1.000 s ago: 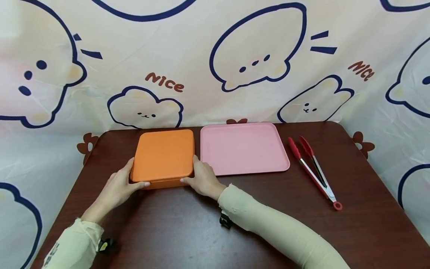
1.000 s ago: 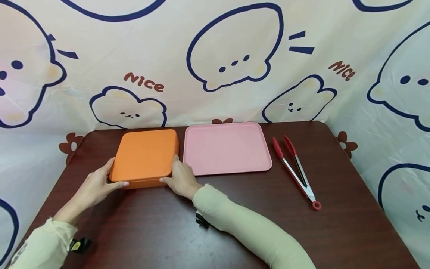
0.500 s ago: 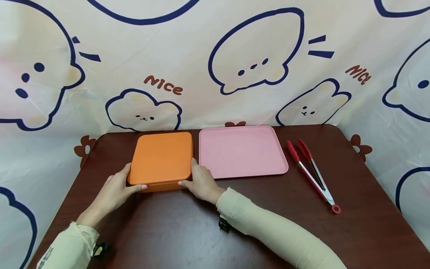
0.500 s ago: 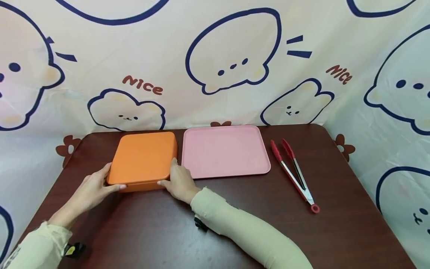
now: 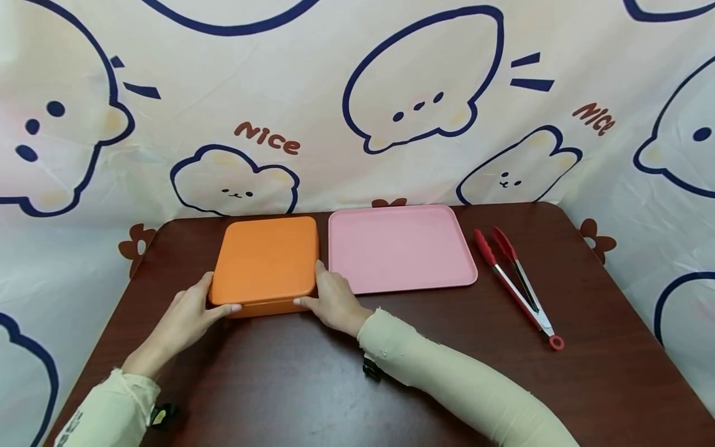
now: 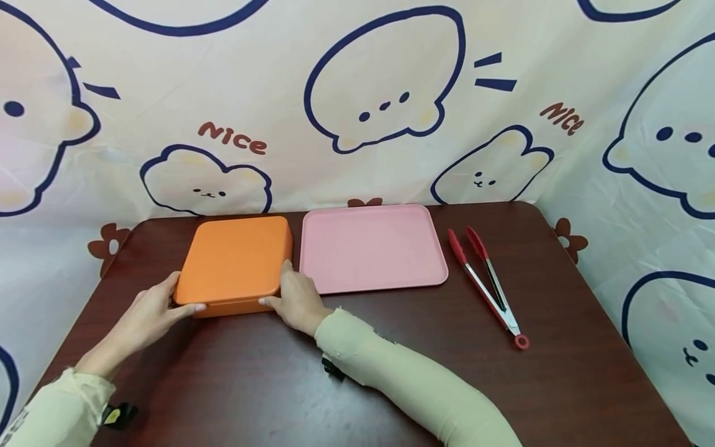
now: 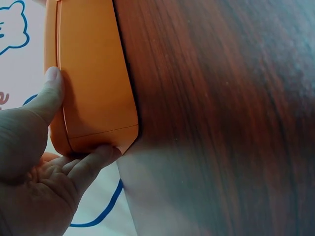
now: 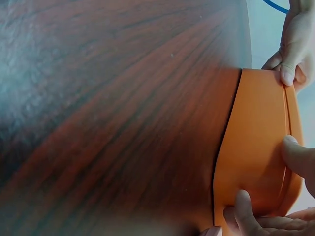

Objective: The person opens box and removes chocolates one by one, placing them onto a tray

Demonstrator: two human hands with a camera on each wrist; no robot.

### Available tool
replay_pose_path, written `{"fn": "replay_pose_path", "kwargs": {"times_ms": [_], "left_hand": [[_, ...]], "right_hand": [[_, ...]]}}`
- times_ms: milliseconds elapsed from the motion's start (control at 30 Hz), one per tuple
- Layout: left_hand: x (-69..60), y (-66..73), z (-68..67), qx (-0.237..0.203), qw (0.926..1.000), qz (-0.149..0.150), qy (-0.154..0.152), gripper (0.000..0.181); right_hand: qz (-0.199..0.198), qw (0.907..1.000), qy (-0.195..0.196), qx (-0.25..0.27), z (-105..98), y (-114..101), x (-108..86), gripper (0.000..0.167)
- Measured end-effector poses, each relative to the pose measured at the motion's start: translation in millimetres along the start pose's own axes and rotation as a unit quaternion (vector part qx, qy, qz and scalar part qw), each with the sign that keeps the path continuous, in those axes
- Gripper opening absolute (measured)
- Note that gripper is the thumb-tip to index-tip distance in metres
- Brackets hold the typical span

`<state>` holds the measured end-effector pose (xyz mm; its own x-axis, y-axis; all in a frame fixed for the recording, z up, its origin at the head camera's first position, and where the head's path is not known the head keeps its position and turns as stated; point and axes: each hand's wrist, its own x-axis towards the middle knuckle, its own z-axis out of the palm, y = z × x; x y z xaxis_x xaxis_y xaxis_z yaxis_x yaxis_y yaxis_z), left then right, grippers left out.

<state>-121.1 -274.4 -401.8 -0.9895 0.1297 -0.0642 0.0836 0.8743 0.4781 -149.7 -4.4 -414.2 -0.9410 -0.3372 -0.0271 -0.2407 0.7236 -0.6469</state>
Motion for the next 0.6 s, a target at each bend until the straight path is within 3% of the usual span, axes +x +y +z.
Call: {"fn": "replay_pose_path", "kwargs": {"times_ms": [133, 400, 600], "left_hand": [[0.8, 1.6, 0.1, -0.001, 0.9999, -0.007, -0.008, 0.092], [3.6, 6.3, -4.7, -0.006, 0.9982, -0.040, -0.045, 0.112], [-1.1, 4.8, -3.5, -0.022, 0.9977, -0.044, -0.048, 0.115]], "right_hand": [[0.005, 1.0000, -0.008, 0.001, -2.5, -0.7, 1.2, 0.083], [0.023, 0.9992, -0.033, 0.007, -12.1, -2.4, 5.5, 0.090], [-0.006, 0.9990, -0.037, 0.026, -8.5, 7.2, 3.8, 0.091]]}}
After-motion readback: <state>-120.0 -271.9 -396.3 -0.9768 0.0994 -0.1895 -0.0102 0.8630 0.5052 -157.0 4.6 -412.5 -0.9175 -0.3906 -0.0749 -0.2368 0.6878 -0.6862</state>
